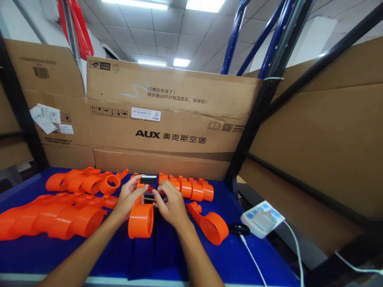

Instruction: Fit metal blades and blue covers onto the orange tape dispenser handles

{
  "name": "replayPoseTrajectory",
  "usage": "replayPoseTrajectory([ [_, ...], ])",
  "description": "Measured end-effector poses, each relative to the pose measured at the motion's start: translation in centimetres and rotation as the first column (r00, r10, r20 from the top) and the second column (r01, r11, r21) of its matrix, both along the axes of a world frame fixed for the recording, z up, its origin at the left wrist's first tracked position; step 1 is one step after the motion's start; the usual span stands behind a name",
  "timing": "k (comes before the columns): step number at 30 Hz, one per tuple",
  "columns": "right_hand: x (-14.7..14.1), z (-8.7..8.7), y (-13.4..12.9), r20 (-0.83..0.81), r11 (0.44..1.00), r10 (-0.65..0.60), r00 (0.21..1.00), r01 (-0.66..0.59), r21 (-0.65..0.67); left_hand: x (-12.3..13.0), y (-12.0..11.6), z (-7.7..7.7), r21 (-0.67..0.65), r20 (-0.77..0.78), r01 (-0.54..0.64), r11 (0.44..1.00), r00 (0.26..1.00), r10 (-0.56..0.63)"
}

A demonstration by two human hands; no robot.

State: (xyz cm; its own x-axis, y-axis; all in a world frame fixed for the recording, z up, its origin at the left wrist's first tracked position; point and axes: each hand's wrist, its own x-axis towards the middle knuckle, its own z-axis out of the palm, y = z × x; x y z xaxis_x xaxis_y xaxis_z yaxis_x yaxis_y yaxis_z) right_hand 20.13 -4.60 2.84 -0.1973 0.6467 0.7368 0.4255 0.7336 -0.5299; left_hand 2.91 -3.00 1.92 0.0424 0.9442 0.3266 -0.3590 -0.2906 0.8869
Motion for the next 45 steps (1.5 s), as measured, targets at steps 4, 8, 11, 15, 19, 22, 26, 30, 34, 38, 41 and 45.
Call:
replayPoseTrajectory([
  [4,0.1,0.4,0.1,-0.241,0.998,0.013,0.971,-0.028,-0.058,-0.1,0.5,0.2,-0.115,0.073,0.131,0.985,0.99,-0.123],
  [8,0.1,0.7,0.4,-0.392,0.937,0.107,0.914,-0.224,-0.266,0.0,0.2,0.4,-0.182,0.11,0.302,0.936,0.952,-0.286],
  [11,0.1,0.7,0.4,-0.417,0.855,0.206,0.885,-0.37,-0.364,-0.1,-1.2,0.9,-0.177,0.145,0.45,0.875,0.891,-0.429],
  [15,-0.1,0.4,0.4,-0.44,0.867,0.205,0.875,-0.371,-0.334,-0.4,-2.6,1.3,-0.161,0.171,0.606,0.779,0.794,-0.583],
  [19,-0.6,0.0,0.6,-0.401,0.885,0.195,0.895,-0.336,-0.321,-0.1,-1.8,0.8,-0.193,0.145,0.53,0.826,0.848,-0.51],
  [22,-0.8,0.0,0.7,-0.391,0.895,0.196,0.899,-0.327,-0.303,0.2,-0.9,0.3,-0.204,0.099,0.481,0.853,0.876,-0.471],
  [26,-0.3,0.2,0.7,-0.298,0.898,0.224,0.928,-0.315,-0.307,0.1,-0.7,0.3,-0.193,0.089,0.464,0.864,0.886,-0.456],
  [30,0.6,0.6,0.7,-0.072,0.969,0.06,0.996,-0.076,-0.234,-0.9,-0.2,0.7,-0.199,0.214,0.455,0.868,0.884,-0.415],
  [34,0.6,1.8,-0.2,0.286,0.986,-0.098,0.953,0.131,-0.1,-2.1,0.4,1.1,-0.145,0.379,0.417,0.897,0.861,-0.339],
  [38,-0.4,3.5,-1.6,0.603,0.99,0.002,0.798,0.084,-0.114,-2.4,0.4,1.2,-0.117,0.442,0.314,0.942,0.866,-0.234],
  [41,-1.3,4.1,-2.2,0.737,0.992,0.053,0.674,0.052,-0.119,-2.2,0.3,1.2,-0.107,0.446,0.285,0.953,0.87,-0.211],
  [45,-1.9,4.0,-1.9,0.779,0.989,0.084,0.622,0.047,-0.144,-2.1,0.2,1.2,-0.114,0.414,0.257,0.96,0.89,-0.189],
])
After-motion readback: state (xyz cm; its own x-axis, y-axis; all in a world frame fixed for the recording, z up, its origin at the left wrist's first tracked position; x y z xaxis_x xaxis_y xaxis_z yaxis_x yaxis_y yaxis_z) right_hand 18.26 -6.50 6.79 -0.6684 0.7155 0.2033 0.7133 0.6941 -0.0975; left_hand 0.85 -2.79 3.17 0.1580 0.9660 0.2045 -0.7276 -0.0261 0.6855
